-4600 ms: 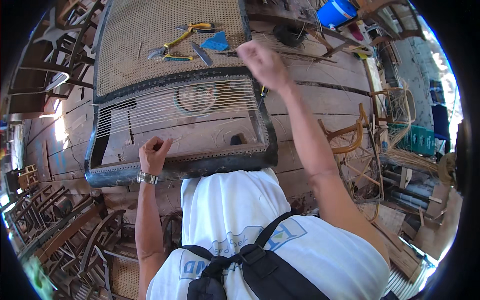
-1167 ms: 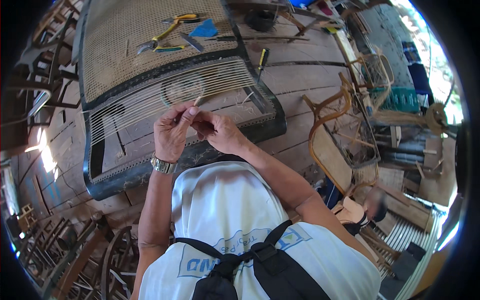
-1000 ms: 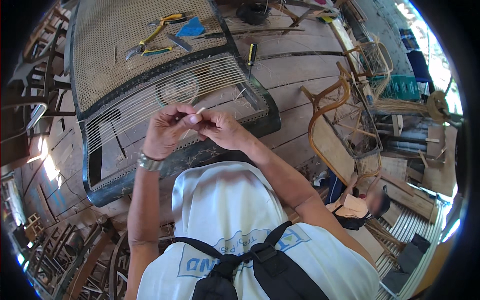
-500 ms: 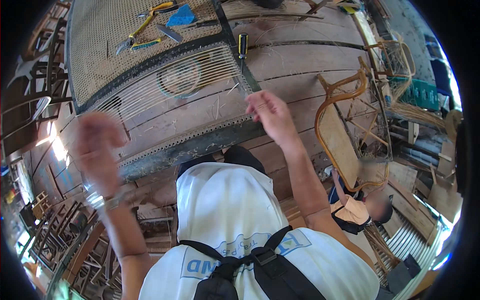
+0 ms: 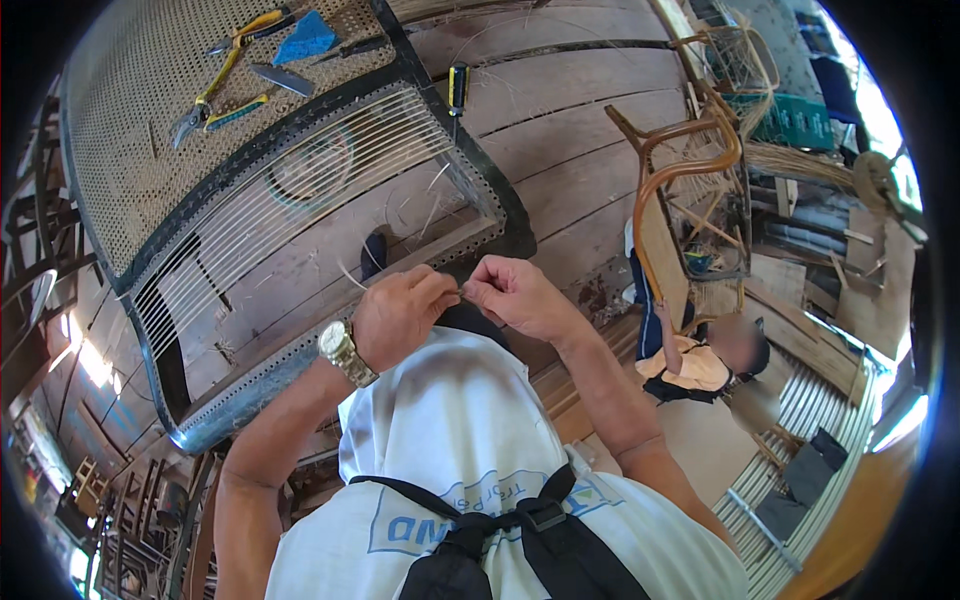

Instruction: Repairing or weaving the rattan seat of a wooden chair using weaving strips and tools.

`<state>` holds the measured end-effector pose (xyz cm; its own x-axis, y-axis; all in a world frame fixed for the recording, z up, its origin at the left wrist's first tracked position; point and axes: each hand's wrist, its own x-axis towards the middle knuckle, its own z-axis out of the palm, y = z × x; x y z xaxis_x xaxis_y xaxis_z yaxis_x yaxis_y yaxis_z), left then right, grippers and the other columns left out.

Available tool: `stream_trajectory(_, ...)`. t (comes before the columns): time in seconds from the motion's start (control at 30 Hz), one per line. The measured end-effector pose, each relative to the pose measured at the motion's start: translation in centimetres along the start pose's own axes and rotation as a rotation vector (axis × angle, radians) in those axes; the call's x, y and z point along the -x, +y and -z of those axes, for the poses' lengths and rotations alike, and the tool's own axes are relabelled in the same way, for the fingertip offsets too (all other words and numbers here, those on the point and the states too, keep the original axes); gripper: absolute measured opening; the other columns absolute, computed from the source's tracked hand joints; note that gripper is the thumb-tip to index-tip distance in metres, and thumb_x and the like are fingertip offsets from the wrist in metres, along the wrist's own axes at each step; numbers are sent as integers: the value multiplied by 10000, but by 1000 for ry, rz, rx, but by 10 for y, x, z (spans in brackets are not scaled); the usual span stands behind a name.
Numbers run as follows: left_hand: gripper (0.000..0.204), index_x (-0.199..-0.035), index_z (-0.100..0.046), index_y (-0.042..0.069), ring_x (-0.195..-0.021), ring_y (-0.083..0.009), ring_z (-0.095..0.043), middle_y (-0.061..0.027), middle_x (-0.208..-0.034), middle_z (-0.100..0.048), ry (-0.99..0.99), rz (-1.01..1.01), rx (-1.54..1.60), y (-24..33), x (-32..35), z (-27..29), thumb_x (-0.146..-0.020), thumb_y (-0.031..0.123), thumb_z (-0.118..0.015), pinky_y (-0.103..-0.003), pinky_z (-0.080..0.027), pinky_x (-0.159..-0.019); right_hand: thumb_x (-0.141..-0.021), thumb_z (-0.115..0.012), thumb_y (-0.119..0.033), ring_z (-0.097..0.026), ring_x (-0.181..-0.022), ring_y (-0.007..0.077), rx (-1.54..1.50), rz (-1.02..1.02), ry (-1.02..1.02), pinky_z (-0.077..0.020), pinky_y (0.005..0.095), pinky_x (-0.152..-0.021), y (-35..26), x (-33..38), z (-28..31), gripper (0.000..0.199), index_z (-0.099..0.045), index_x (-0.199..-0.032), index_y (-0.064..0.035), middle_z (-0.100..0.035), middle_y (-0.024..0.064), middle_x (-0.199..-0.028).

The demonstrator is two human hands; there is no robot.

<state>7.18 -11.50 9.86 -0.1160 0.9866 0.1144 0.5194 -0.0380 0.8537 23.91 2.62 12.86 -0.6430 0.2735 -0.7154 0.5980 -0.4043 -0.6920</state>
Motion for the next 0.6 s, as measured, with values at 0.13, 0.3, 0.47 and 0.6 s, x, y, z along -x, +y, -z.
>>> stream_trajectory(0.13,144,-1003,-639,1,-714,-219,-670,-101,-788,-663,-248,397,418,-20,-3,13,-898,100,-634,-333,-503,-619,-923,-698,-184,-576,-602,130,591,263,267,-450,312,-524,-8,-6,-20,195,-614,-859,-21,-609,65,-695)
stream_trajectory(0.3,133,-1034,-631,29,-682,-81,-582,-7,-811,-633,-384,713,733,-66,-14,23,-955,134,-610,-242,-491,-606,-907,-687,-187,-650,-712,359,839,430,589,-507,425,-636,-14,-43,-1,158,-634,-877,-40,-659,158,-773)
stream_trajectory(0.47,155,-1057,-623,38,-664,-75,-557,6,-813,-618,-307,791,893,-133,-38,4,-961,159,-636,-226,-467,-574,-960,-605,-353,-658,-897,386,912,627,1140,-506,475,-799,-2,-101,54,364,-603,-1130,-32,-682,199,-919)
stream_trajectory(0.6,222,-1101,-656,22,-659,-84,-548,10,-814,-631,-313,868,911,-179,-69,-33,-934,167,-679,-240,-470,-588,-991,-516,-442,-670,-924,383,640,267,954,-506,468,-837,18,-114,56,498,-563,-1225,-5,-693,226,-945)
